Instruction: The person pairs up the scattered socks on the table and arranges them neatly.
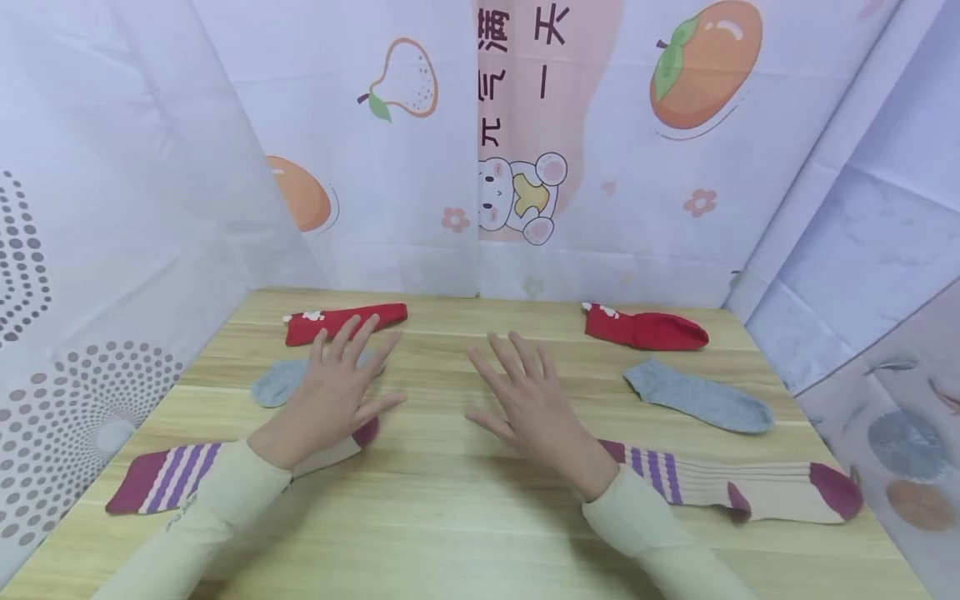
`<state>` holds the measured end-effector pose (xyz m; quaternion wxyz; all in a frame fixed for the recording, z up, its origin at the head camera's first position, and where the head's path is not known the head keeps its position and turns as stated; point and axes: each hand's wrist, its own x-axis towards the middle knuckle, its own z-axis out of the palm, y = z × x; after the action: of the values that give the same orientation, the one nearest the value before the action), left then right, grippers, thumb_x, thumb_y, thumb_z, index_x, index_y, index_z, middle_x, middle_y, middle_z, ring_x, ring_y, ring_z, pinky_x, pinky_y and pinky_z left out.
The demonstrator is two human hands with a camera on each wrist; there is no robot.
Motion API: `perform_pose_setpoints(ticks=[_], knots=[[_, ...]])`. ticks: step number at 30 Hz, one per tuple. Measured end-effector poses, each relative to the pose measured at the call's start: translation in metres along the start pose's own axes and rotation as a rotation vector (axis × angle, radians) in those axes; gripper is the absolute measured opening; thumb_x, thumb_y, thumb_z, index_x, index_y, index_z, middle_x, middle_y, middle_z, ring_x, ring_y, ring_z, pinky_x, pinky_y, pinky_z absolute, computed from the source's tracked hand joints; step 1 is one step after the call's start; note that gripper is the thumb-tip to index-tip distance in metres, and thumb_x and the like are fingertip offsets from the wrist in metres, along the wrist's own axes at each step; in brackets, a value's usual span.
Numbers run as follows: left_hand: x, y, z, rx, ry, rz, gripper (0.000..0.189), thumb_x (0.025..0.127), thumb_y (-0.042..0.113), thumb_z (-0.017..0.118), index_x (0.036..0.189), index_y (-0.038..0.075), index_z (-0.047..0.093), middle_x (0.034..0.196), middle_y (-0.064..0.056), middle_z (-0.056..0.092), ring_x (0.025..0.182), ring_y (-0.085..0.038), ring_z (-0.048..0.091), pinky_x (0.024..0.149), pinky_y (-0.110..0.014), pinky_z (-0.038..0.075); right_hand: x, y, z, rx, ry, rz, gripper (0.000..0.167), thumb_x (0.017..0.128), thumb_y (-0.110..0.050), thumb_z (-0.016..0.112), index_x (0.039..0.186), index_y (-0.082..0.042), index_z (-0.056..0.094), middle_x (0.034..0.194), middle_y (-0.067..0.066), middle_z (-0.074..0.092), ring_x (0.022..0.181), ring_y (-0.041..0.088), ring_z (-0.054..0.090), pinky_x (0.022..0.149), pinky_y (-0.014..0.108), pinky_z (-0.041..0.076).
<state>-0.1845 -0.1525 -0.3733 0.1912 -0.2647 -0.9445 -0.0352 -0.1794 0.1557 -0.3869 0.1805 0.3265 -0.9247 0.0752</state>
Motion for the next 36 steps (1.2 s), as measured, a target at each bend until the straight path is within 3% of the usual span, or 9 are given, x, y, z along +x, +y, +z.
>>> perform_pose_setpoints(ticks=[4,11,22,28,36], knots=[[0.004,-0.005,-0.003,-0.006,-0.034,-0.025,0.09,0.089,0.063,0.059,0.159,0.021,0.022,0.16,-0.018,0.023,0.146,-0.042,0.019,0.11,-0.072,0.017,0.01,-0.003,0.006,0.006,0.021,-0.009,0.082,0.092,-0.053,0.064,0.158,-0.021,0.029,0.162,0.014,0.025,0.149,0.039,0.016,0.114,0.066,0.016],[0.008,-0.014,-0.007,-0.033,-0.059,-0.029,0.089,0.09,0.064,0.057,0.159,0.022,0.021,0.159,-0.018,0.024,0.146,-0.042,0.019,0.11,-0.071,0.018,0.023,-0.008,0.015,0.034,0.023,0.0,0.078,0.097,-0.048,0.058,0.16,-0.023,0.021,0.162,0.012,0.024,0.148,0.039,0.019,0.114,0.064,0.019],[0.014,-0.039,-0.016,-0.077,-0.111,-0.085,0.089,0.09,0.067,0.055,0.159,0.02,0.024,0.158,-0.019,0.026,0.142,-0.042,0.026,0.11,-0.071,0.018,0.062,-0.019,0.023,0.13,-0.046,0.006,0.07,0.102,-0.048,0.047,0.16,-0.023,0.017,0.162,0.012,0.024,0.146,0.038,0.023,0.115,0.061,0.019],[0.017,-0.056,-0.02,-0.117,-0.09,-0.113,0.088,0.089,0.065,0.059,0.157,0.02,0.027,0.154,-0.019,0.03,0.139,-0.043,0.031,0.108,-0.071,0.021,0.092,-0.029,0.033,0.146,-0.022,-0.01,0.068,0.103,-0.048,0.047,0.159,-0.02,0.022,0.159,0.015,0.032,0.142,0.04,0.031,0.114,0.058,0.025],[0.019,-0.078,-0.025,-0.17,-0.089,-0.149,0.08,0.094,0.059,0.057,0.154,0.015,0.03,0.149,-0.019,0.036,0.134,-0.044,0.036,0.107,-0.067,0.026,0.12,-0.035,0.048,0.222,-0.054,0.01,0.069,0.102,-0.052,0.045,0.16,-0.022,0.02,0.159,0.014,0.032,0.142,0.04,0.032,0.114,0.06,0.023]])
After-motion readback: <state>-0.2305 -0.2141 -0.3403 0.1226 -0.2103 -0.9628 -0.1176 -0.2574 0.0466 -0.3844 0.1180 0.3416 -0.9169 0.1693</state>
